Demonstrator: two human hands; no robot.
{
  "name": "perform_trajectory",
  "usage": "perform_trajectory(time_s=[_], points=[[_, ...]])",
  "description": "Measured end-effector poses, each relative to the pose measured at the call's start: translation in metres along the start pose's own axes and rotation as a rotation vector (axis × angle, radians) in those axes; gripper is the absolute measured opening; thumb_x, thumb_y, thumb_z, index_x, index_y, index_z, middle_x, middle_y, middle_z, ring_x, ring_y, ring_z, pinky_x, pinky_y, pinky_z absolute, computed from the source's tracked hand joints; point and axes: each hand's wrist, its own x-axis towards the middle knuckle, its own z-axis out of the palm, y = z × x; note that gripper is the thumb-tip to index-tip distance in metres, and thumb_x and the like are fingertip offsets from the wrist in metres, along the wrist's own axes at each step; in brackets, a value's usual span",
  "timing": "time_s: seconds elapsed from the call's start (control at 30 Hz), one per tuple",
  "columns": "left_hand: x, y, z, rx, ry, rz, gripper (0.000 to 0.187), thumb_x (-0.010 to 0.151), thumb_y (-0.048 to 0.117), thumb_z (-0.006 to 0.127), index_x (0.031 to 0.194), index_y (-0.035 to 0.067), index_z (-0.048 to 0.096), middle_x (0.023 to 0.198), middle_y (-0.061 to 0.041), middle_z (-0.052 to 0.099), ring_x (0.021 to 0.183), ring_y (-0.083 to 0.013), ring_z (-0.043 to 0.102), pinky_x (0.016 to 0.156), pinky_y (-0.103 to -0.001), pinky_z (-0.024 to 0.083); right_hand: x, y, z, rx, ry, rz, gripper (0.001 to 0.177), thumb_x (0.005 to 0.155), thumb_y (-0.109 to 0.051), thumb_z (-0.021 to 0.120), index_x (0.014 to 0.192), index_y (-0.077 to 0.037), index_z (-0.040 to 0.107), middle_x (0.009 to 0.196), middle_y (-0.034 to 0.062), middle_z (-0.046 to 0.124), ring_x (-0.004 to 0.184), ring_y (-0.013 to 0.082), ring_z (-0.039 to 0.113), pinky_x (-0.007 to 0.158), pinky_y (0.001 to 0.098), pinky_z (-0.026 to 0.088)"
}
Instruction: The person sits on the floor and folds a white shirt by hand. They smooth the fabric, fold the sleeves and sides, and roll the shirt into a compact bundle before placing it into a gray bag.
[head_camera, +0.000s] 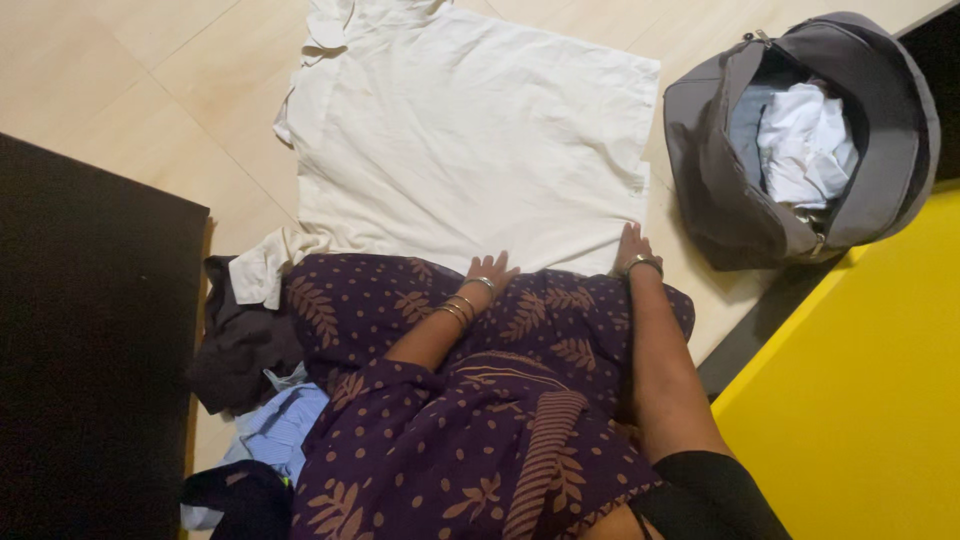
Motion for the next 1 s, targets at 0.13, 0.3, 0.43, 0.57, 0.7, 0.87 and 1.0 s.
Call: perform_trajectory(time_s=[0.13, 0.3, 0.43, 0.57, 0.7, 0.87, 1.0], points=[[-0.013, -0.001, -0.017, -0.102, 0.018, 0.043, 0.053, 0.102, 0.017, 0.052, 0.151, 0.036, 0.043, 0.165, -0.007, 0.028, 0.136, -0.0311, 0.046, 0.103, -0.047, 0.046, 0.001, 0.003, 0.006, -0.002, -0.012, 0.052, 0.126, 0.076, -0.027, 0.088, 0.166, -0.02, 0.0, 0.175, 0.0003, -0.004, 0.155, 0.0273, 0.023, 0.12, 0.0589, 0.029], [-0.058, -0.082, -0.067, -0.37, -0.06, -0.025, 0.059, 0.101, 0.046, 0.053, 0.154, 0.023, 0.042, 0.153, -0.01, 0.046, 0.135, -0.0269, 0.052, 0.11, -0.048, 0.044, -0.003, 0.002, 0.006, 0.021, 0.011, 0.069, 0.121, 0.079, -0.031, 0.085, 0.165, -0.016, 0.002, 0.174, 0.0022, -0.002, 0.154, 0.028, 0.027, 0.12, 0.0571, 0.032], [-0.102, -0.207, -0.08, -0.338, 0.042, -0.441, 0.068, 0.094, 0.056, 0.059, 0.153, 0.027, 0.04, 0.154, -0.011, 0.041, 0.136, -0.0321, 0.048, 0.108, -0.052, 0.043, -0.009, -0.004, 0.007, 0.036, 0.055, 0.075, 0.115, 0.082, -0.029, 0.081, 0.165, -0.015, 0.003, 0.174, 0.0043, 0.0, 0.153, 0.0315, 0.03, 0.118, 0.0567, 0.033], [-0.143, -0.294, -0.048, -0.414, -0.054, -0.726, 0.07, 0.093, 0.051, 0.063, 0.154, 0.023, 0.044, 0.155, -0.011, 0.049, 0.139, -0.0343, 0.051, 0.112, -0.052, 0.044, -0.016, -0.014, 0.01, 0.057, 0.099, 0.128, 0.101, 0.088, -0.026, 0.072, 0.167, -0.017, 0.008, 0.175, 0.0085, 0.003, 0.154, 0.0322, 0.03, 0.119, 0.0581, 0.034], [-0.12, -0.311, -0.016, -0.504, 0.065, -0.597, 0.077, 0.086, 0.054, 0.071, 0.151, 0.019, 0.048, 0.151, -0.018, 0.047, 0.136, -0.0379, 0.049, 0.111, -0.048, 0.044, -0.019, -0.026, 0.013, 0.16, 0.178, 0.152, 0.112, 0.081, -0.025, 0.079, 0.165, -0.018, 0.006, 0.172, 0.012, -0.002, 0.158, 0.0296, 0.013, 0.122, 0.0559, 0.022], [-0.103, -0.301, -0.028, -0.498, -0.255, -0.639, 0.061, 0.09, 0.056, 0.061, 0.14, 0.02, 0.065, 0.145, -0.009, 0.063, 0.132, -0.0337, 0.06, 0.109, -0.052, 0.048, -0.02, -0.043, 0.024, 0.17, 0.305, 0.049, 0.099, 0.085, -0.031, 0.069, 0.165, -0.02, 0.012, 0.173, 0.0133, 0.002, 0.158, 0.0293, 0.015, 0.121, 0.0571, 0.023], [-0.109, -0.289, -0.034, -0.476, -0.472, -0.788, 0.057, 0.09, 0.057, 0.063, 0.131, 0.018, 0.072, 0.141, -0.006, 0.066, 0.133, -0.0291, 0.06, 0.111, -0.049, 0.042, -0.019, -0.051, 0.032, 0.178, 0.244, 0.05, 0.092, 0.086, -0.034, 0.066, 0.164, -0.02, 0.018, 0.173, 0.0158, 0.003, 0.158, 0.0309, 0.015, 0.123, 0.0564, 0.021]])
